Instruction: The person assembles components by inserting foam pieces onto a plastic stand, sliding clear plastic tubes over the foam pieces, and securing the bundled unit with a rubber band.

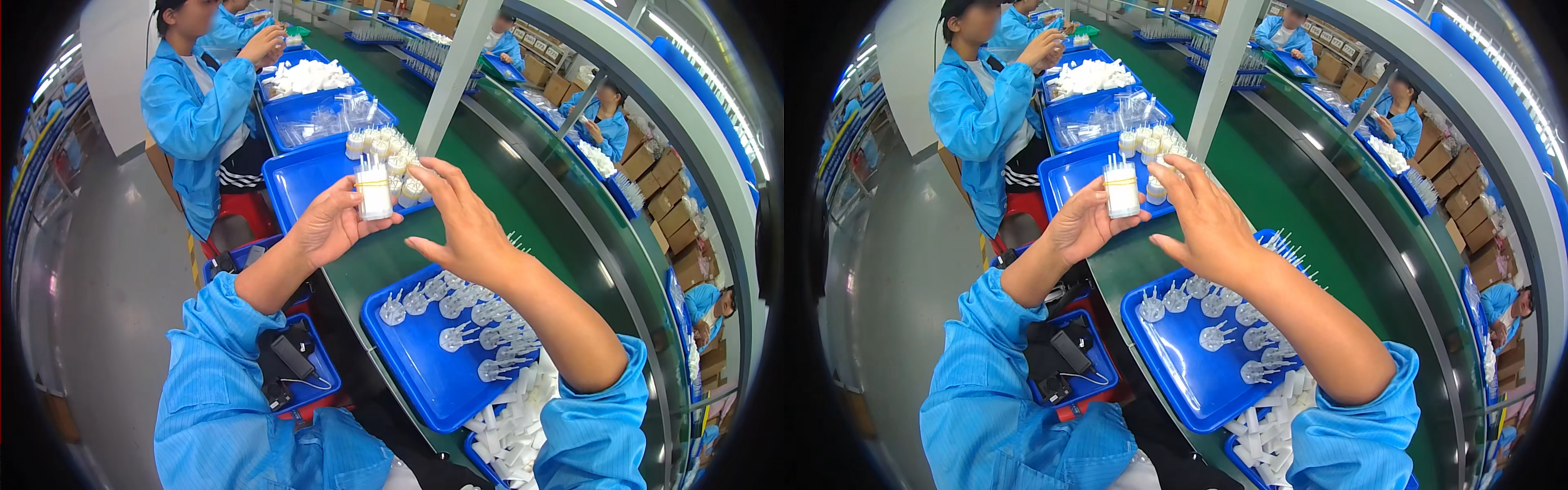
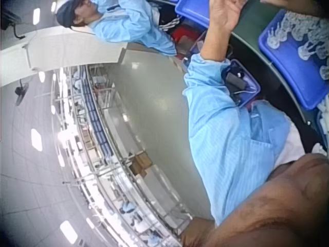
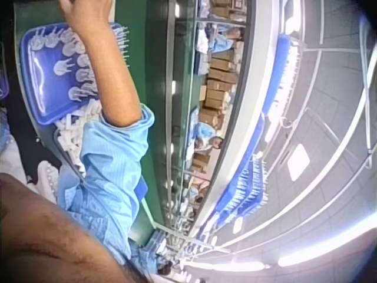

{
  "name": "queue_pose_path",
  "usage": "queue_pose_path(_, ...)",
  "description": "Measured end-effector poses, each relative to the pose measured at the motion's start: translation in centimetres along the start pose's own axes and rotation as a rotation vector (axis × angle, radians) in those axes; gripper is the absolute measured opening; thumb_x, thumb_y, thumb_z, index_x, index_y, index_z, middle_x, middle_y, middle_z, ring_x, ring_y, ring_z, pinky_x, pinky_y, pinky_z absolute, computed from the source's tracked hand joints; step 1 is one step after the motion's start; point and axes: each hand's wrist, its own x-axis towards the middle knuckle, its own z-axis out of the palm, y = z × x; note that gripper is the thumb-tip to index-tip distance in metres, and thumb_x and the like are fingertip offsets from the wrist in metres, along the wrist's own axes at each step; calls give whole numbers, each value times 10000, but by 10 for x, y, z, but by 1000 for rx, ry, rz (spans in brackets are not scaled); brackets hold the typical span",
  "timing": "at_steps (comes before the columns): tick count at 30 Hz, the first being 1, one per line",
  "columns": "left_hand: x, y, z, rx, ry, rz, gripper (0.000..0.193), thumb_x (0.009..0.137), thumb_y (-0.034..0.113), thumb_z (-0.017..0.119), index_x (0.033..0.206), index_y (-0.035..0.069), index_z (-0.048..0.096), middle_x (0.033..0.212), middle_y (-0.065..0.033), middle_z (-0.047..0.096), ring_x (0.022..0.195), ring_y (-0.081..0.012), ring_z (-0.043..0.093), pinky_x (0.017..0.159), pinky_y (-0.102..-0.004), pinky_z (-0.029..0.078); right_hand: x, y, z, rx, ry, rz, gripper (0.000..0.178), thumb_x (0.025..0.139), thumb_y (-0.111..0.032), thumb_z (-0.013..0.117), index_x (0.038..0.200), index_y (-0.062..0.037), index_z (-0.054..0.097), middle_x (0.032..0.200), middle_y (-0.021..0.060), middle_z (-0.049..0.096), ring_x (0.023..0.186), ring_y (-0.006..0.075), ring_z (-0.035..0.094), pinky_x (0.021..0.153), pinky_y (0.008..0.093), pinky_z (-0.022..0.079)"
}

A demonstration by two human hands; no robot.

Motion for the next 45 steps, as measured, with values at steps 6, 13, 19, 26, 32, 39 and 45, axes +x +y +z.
queue_pose_path(6, -6, -5, 17, -249, -177, -91, 473, 855, 151, 503, 1271, -20, 358, 1135, -223, 533, 1047, -416, 540, 944, -449, 439, 1, -9, 8, 114, 81, -9, 737, 656, -149, 744, 1281, -85, 359, 1285, 167, 393, 1098, 367, 493, 869, 409, 453)
queue_pose_path(13, -6, -24, 35, -245, -147, -107, 426, 912, 210, 474, 1262, -13, 381, 1121, -166, 543, 1036, -348, 558, 901, -416, 463, -8, -12, 7, 94, 154, 36, 648, 633, -144, 727, 1215, -59, 454, 1147, 145, 489, 963, 321, 553, 789, 400, 461)
queue_pose_path(19, -4, -32, 36, -88, -139, -60, 437, 906, 268, 530, 1233, 3, 410, 1117, -131, 548, 1032, -284, 563, 882, -387, 477, -14, -18, 4, 4, 229, 3, 628, 614, -149, 719, 1190, -52, 488, 1111, 130, 492, 960, 290, 536, 798, 380, 435)
queue_pose_path(26, -3, -34, 41, -136, -172, -89, 419, 912, 260, 518, 1225, -4, 426, 1122, -146, 556, 1053, -243, 556, 909, -377, 460, -21, -15, 1, 88, 299, 10, 624, 607, -114, 724, 1177, -36, 483, 1116, 132, 485, 991, 301, 524, 833, 375, 438)
queue_pose_path(32, -3, -33, 44, -150, -232, -116, 428, 920, 247, 500, 1248, -12, 409, 1142, -164, 542, 1074, -247, 543, 921, -382, 450, -26, -18, 0, 73, 295, 17, 631, 599, -90, 731, 1177, -43, 483, 1112, 132, 484, 979, 303, 529, 837, 373, 441)
queue_pose_path(39, -4, -34, 43, -137, -249, -114, 459, 909, 225, 522, 1271, -17, 378, 1181, -165, 518, 1107, -257, 527, 943, -401, 435, -28, -21, -2, 42, 296, 14, 609, 582, -86, 737, 1137, -53, 488, 1111, 130, 480, 969, 304, 526, 819, 377, 432)
queue_pose_path(45, -6, -36, 43, -55, -225, -99, 533, 857, 193, 609, 1282, -14, 361, 1186, -142, 508, 1096, -285, 534, 953, -410, 431, -31, -17, 3, 28, 280, 25, 610, 579, -89, 740, 1134, -60, 488, 1112, 127, 479, 980, 296, 524, 808, 374, 421)
